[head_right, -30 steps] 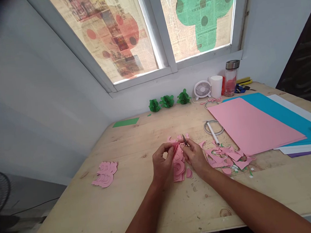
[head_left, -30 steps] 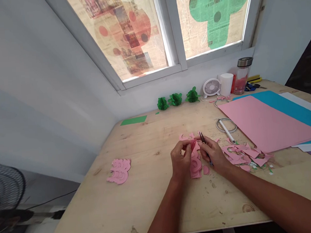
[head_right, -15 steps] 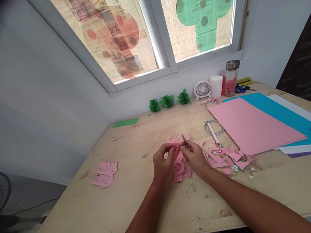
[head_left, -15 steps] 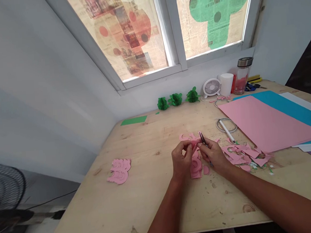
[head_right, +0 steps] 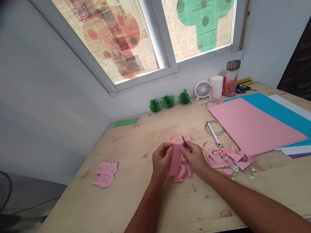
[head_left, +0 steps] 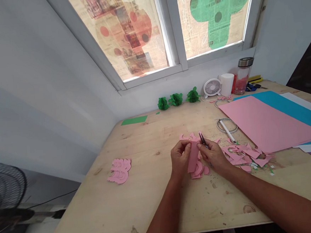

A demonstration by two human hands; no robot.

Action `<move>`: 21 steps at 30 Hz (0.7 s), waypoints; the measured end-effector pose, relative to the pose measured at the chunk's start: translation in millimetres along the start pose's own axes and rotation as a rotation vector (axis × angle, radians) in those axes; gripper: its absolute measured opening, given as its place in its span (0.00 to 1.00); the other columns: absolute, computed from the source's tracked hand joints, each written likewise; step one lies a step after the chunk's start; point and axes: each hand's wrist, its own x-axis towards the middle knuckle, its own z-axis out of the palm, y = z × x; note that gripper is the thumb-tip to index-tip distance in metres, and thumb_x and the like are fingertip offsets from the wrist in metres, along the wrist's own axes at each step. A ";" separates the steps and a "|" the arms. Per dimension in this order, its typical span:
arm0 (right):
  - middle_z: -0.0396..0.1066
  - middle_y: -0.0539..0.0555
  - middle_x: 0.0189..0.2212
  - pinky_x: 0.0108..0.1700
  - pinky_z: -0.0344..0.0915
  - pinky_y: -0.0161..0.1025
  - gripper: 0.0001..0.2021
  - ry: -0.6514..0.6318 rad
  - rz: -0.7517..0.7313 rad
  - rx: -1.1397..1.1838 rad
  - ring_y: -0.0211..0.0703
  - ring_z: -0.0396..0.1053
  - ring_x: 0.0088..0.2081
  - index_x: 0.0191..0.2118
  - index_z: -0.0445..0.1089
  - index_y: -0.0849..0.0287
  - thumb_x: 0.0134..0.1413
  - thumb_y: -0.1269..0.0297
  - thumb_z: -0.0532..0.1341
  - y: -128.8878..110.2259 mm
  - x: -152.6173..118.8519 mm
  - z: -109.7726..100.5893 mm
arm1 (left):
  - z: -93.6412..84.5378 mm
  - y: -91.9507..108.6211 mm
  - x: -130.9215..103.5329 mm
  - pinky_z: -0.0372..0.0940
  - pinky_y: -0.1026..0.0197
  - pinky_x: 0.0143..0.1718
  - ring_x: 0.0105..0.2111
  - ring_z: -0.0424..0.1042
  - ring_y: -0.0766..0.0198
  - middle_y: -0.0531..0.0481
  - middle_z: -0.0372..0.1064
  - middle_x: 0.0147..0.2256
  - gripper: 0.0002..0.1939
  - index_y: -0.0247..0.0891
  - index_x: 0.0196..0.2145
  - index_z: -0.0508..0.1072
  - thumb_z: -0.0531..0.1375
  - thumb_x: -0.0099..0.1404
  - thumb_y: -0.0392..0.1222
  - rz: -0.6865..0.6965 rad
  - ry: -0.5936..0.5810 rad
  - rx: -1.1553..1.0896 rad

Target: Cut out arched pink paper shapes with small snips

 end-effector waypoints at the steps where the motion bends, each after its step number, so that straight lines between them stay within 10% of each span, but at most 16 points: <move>1: 0.51 0.41 0.11 0.16 0.40 0.31 0.17 -0.004 0.001 -0.004 0.30 0.44 0.14 0.23 0.60 0.58 0.44 0.50 0.63 -0.5 -0.2 0.3 | 0.1 -0.3 0.3 0.65 0.64 0.29 0.27 0.69 0.65 0.49 0.71 0.27 0.09 0.35 0.30 0.73 0.59 0.56 0.44 -0.006 0.006 -0.010; 21: 0.51 0.42 0.12 0.17 0.40 0.32 0.16 -0.005 0.034 -0.024 0.30 0.44 0.15 0.22 0.61 0.58 0.43 0.51 0.63 -4.0 -2.1 2.5 | -5.5 5.7 1.7 0.63 0.65 0.31 0.28 0.67 0.66 0.49 0.70 0.27 0.05 0.36 0.29 0.72 0.59 0.56 0.40 -0.004 -0.036 0.005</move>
